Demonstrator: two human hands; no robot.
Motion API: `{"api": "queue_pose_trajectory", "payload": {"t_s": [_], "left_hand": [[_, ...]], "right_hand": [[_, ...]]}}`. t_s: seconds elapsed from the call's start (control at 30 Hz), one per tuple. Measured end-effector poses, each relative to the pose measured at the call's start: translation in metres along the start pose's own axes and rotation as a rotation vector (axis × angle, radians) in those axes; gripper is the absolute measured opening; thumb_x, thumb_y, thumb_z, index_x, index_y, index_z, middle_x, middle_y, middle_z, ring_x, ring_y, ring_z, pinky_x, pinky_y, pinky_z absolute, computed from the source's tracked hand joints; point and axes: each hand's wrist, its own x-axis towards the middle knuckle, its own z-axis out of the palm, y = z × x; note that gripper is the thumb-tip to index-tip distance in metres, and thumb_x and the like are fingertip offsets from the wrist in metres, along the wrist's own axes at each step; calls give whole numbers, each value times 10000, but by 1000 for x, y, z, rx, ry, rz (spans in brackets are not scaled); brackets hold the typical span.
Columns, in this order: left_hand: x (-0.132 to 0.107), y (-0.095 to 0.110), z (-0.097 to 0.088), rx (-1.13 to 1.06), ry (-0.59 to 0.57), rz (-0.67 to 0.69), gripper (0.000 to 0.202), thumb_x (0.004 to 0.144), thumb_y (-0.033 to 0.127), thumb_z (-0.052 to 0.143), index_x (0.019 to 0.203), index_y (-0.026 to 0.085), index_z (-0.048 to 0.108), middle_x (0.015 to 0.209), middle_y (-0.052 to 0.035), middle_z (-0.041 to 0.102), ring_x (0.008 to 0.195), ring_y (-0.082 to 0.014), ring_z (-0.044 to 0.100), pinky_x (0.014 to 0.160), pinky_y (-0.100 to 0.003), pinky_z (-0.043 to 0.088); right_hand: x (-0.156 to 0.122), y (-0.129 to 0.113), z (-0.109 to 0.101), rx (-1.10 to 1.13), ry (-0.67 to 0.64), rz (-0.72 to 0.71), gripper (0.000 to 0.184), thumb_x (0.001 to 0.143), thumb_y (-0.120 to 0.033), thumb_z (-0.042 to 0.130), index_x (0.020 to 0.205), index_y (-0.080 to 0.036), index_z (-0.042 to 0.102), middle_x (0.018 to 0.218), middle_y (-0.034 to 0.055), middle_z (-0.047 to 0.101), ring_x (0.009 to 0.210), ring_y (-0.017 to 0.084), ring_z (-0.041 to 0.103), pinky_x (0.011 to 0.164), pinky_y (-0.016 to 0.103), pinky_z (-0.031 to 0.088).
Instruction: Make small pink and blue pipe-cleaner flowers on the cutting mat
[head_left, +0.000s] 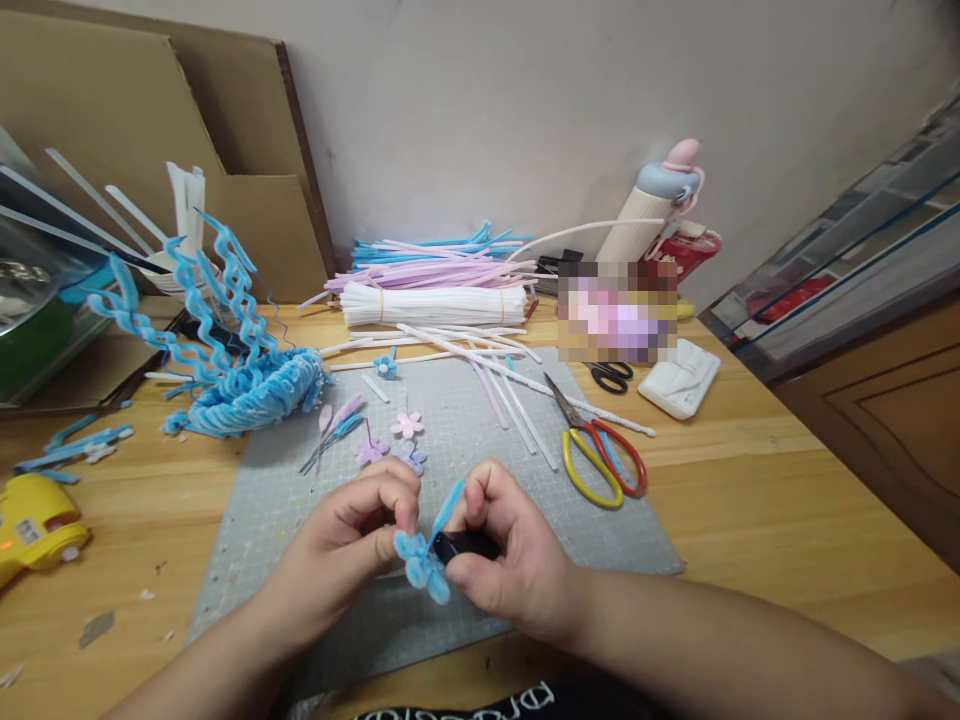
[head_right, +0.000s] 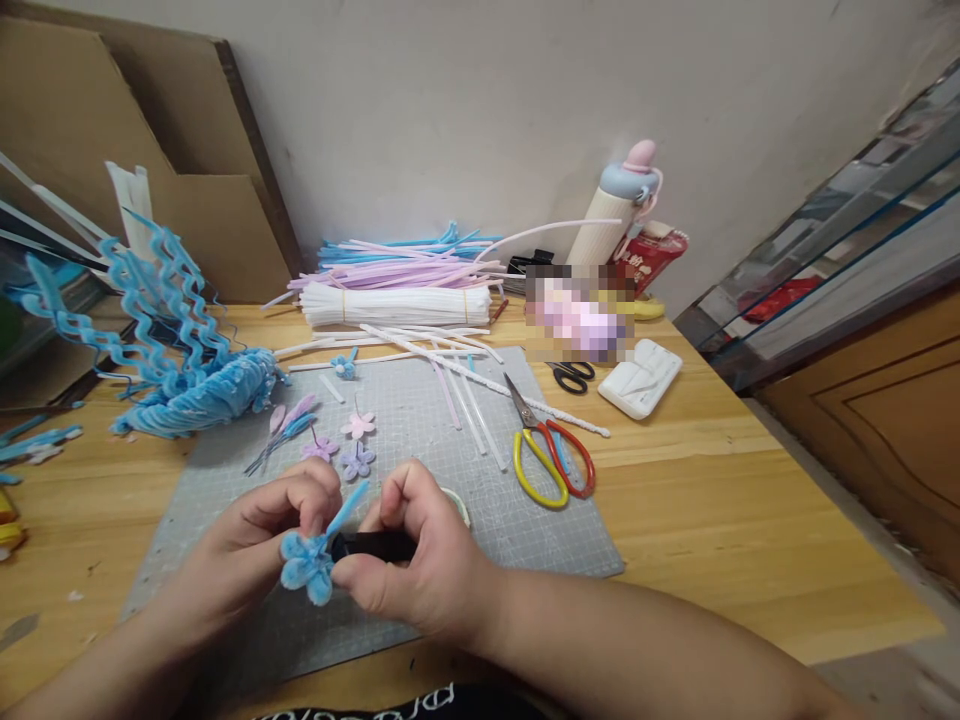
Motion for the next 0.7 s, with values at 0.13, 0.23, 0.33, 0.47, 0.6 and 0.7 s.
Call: {"api": "queue_pose_trajectory", "payload": {"t_s": [0.13,0.23,0.33,0.47,0.6,0.7], "left_hand": [[0,-2,0,0,10,0,177,864,261,657,708,201,597,761,9,477,725,-139,445,658,-244,372],[0,-3,0,5,20,-17,196,849,284,673,695,192,594,767,-1,483,721,-147,445,655,-253,376],[-1,-4,-1,2,12,-22,185,848,283,674,704,196,598,773,-1,484,733,-151,449,664,-256,377],[-1,-3,-1,9,-3,-16,177,864,264,658,709,202,598,770,7,479,733,-145,449,671,-256,365],[-1,-3,0,11,-25,-17,183,876,295,645,722,208,598,781,9,478,740,-144,451,674,-256,361],[-1,-3,0,3,-31,-17,195,877,320,643,723,208,598,782,7,479,745,-146,457,674,-257,364]], "right_hand": [[1,2,-4,-24,-42,-12,493,707,-442,769,800,-246,326,695,-63,427,594,97,361,558,238,333],[1,2,-5,-39,-57,-16,504,708,-515,756,795,-238,345,705,-57,417,606,99,363,563,246,337],[3,-1,-4,-24,-72,-24,459,725,-421,745,773,-238,327,691,-62,406,594,94,349,542,235,329],[3,-5,-2,-60,-47,-63,346,730,-235,647,732,-239,301,664,-67,363,576,93,309,522,227,318],[2,-8,0,-95,-48,-97,312,692,-170,605,708,-238,301,667,-60,370,594,101,324,547,239,346],[2,-9,0,-96,-43,-83,315,688,-157,602,704,-240,298,658,-64,364,589,100,322,545,238,344]]}}
